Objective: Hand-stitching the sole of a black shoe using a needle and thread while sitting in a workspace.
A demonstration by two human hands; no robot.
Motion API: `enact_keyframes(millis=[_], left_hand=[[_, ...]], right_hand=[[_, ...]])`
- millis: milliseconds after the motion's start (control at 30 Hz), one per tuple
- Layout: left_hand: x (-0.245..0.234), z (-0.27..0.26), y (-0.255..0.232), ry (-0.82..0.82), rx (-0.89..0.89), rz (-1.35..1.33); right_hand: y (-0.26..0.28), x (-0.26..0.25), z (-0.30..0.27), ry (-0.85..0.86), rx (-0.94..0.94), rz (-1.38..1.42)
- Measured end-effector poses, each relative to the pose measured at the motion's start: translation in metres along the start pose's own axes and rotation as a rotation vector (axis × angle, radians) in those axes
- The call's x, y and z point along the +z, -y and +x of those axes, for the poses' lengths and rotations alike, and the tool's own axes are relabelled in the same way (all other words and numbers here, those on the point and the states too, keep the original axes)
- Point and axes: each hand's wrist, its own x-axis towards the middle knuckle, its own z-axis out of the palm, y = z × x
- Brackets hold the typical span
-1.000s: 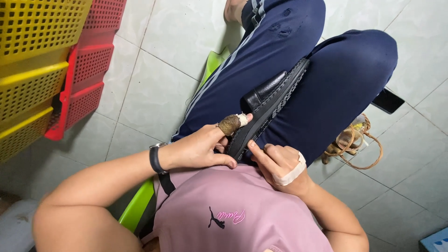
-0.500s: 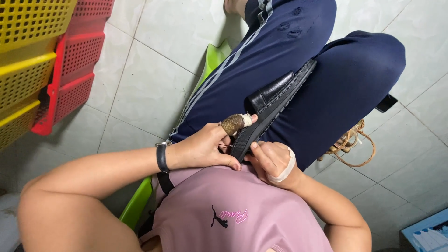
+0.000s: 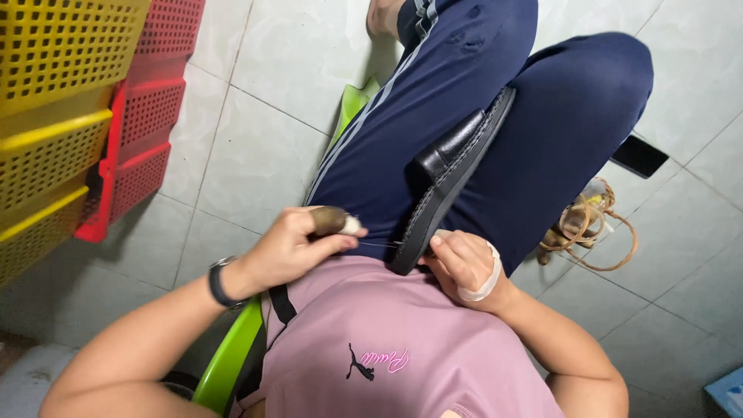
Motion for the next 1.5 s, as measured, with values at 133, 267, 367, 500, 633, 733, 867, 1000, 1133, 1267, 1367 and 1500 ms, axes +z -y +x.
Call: enact_keyframes(millis=[133, 267, 367, 500, 633, 733, 867, 1000, 1133, 1267, 1367, 1500], left_hand=[[-0.015, -0.023, -0.005, 0.148, -0.011, 0.268], [-0.013, -0.028, -0.035, 0.184, 0.02, 0.098], [0.002, -0.021, -0.045, 0.235, 0.063, -0.293], [0.015, 0.001, -0.029, 0.258, 0.068, -0.323], [0.029, 0.014, -0.006, 0.131, -0.059, -0.191], [0.036, 0.014, 0.016, 0.129, -0.123, -0.12], [0.03, 0.008, 0.015, 0.219, -0.207, -0.15], [0.023, 0.003, 0.011, 0.206, -0.253, -0.223], [0.027, 0.006, 0.005, 0.194, -0.216, -0.216], [0.028, 0.02, -0.007, 0.241, -0.178, -0.164], [0.031, 0.023, -0.01, 0.24, -0.127, -0.114], [0.037, 0.021, -0.007, 0.206, -0.065, -0.104]], right_hand=[[-0.001, 0.001, -0.004, -0.027, -0.061, -0.075], [0.002, 0.001, -0.002, -0.066, -0.064, -0.107], [0.003, 0.002, 0.004, -0.094, -0.063, -0.094], [0.002, 0.004, 0.004, -0.145, -0.012, -0.046], [0.001, 0.006, -0.001, -0.164, 0.017, -0.013], [0.003, 0.006, -0.003, -0.161, 0.043, -0.016], [0.007, 0.0, -0.004, -0.124, 0.108, 0.021], [0.009, -0.01, 0.013, -0.046, 0.173, 0.144], [0.007, -0.017, 0.007, 0.018, 0.237, 0.229], [0.006, -0.023, -0.002, 0.131, 0.321, 0.25], [0.011, -0.03, 0.003, 0.201, 0.365, 0.236], [0.016, -0.036, 0.01, 0.251, 0.376, 0.144]])
